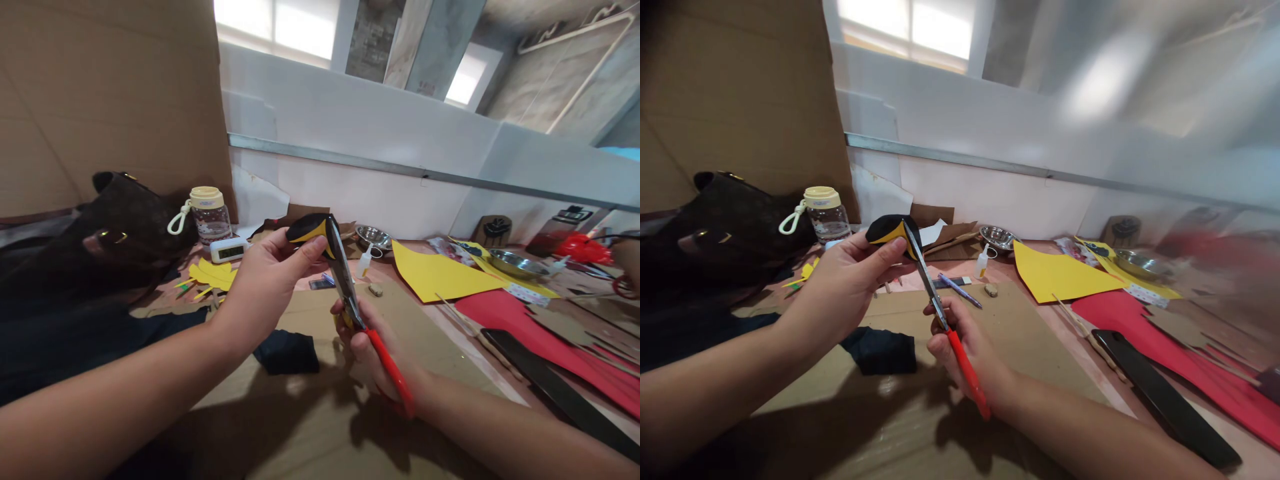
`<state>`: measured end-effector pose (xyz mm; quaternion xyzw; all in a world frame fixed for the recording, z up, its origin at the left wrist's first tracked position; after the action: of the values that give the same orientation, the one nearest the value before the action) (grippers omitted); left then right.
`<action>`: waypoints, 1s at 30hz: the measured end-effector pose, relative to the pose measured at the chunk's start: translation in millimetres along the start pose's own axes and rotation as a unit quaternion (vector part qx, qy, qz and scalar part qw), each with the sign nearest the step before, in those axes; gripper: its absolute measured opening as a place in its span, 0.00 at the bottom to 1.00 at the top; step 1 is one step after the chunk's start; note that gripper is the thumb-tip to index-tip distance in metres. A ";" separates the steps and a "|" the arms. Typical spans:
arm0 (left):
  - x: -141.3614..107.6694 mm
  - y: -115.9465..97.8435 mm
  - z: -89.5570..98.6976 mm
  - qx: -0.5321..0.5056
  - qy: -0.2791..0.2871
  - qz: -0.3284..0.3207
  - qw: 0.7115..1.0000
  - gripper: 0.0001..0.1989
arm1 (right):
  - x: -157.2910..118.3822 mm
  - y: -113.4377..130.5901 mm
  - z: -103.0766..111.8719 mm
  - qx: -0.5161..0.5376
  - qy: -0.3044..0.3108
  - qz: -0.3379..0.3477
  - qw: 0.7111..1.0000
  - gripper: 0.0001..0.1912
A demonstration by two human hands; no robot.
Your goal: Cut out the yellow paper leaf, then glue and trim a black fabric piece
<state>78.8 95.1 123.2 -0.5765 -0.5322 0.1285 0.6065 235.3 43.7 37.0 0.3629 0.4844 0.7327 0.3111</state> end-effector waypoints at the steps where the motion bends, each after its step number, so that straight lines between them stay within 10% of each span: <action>1: -0.1 0.2 0.0 -0.001 0.000 0.001 1.000 0.10 | -0.1 -0.6 -0.5 0.002 0.003 0.000 1.000 0.33; 30: 2.9 1.5 3.8 -0.009 -0.011 -0.004 1.000 0.10 | -0.2 6.7 0.5 -0.023 0.008 0.004 1.000 0.30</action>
<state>77.6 99.9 122.5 -0.5785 -0.5423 0.1280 0.5957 235.1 41.4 43.3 0.3519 0.4686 0.7478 0.3121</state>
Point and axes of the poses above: each hand's wrist, its own x-axis towards the middle knuckle, its own z-axis out of the back of the hand, y = z × x, the point moved 7 cm from there along x, towards the middle knuckle, and after that the axes turned 15 degrees about y, right-handed, at the moved point
